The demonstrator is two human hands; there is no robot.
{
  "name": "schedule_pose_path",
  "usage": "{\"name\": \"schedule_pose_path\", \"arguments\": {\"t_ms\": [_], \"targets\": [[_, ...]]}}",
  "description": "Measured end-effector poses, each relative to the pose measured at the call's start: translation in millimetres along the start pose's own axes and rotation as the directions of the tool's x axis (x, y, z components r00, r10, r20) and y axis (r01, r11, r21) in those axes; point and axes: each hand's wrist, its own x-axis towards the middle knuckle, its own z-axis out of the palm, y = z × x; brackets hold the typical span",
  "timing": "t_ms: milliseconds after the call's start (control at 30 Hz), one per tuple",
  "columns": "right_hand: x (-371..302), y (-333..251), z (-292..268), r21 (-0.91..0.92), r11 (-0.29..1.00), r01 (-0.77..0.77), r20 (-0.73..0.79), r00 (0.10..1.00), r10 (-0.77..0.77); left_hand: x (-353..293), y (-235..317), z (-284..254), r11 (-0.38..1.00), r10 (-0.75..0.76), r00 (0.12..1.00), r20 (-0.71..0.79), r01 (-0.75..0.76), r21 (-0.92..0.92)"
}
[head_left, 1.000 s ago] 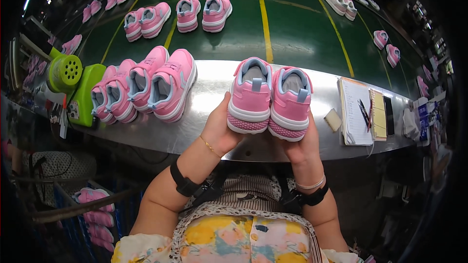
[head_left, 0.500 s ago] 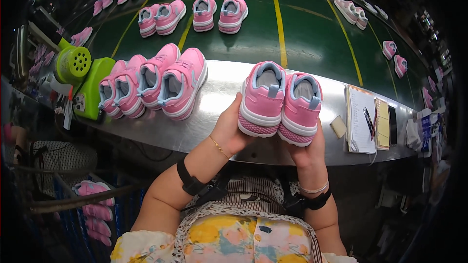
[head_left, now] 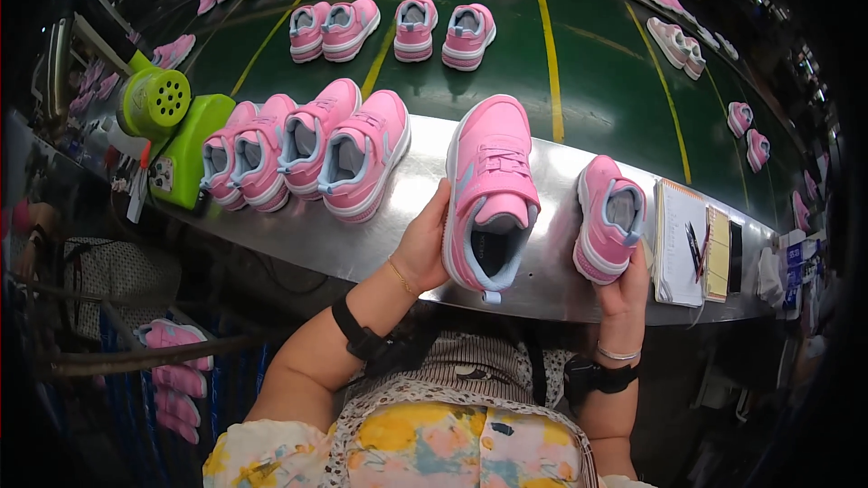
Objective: Inspect pairs of pink children's shoes on a conveyor belt, checking for defects and matching pairs.
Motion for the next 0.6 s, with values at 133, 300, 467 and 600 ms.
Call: {"name": "schedule_pose_path", "arguments": {"t_ms": [133,300,467,600], "targets": [[-6.7,-21.5,-3.4,-0.312,0.896,0.316,-0.104,0.926,-0.363,-3.2,6.1,-4.8,0.997,-0.007,1.0,0.03,0.005,0.078],[-29.2,-14.8,17.2,-0.756,0.517,0.401,0.003,0.793,-0.61,1.9,4.6,-3.2,0.999,-0.048,0.998,-0.044,0.048,0.002],[-61.3,-5.0,80.2,-0.768,0.011,0.641,0.488,0.596,-0.637,-3.1,3.5,7.5,0.997,-0.07,0.995,-0.065,0.072,0.03],[-62.0,19.5,121.5,-0.633,0.021,0.774,0.756,0.623,-0.2,-12.9,4.4,10.4,0.983,-0.087,0.991,-0.105,0.102,0.151]]}}
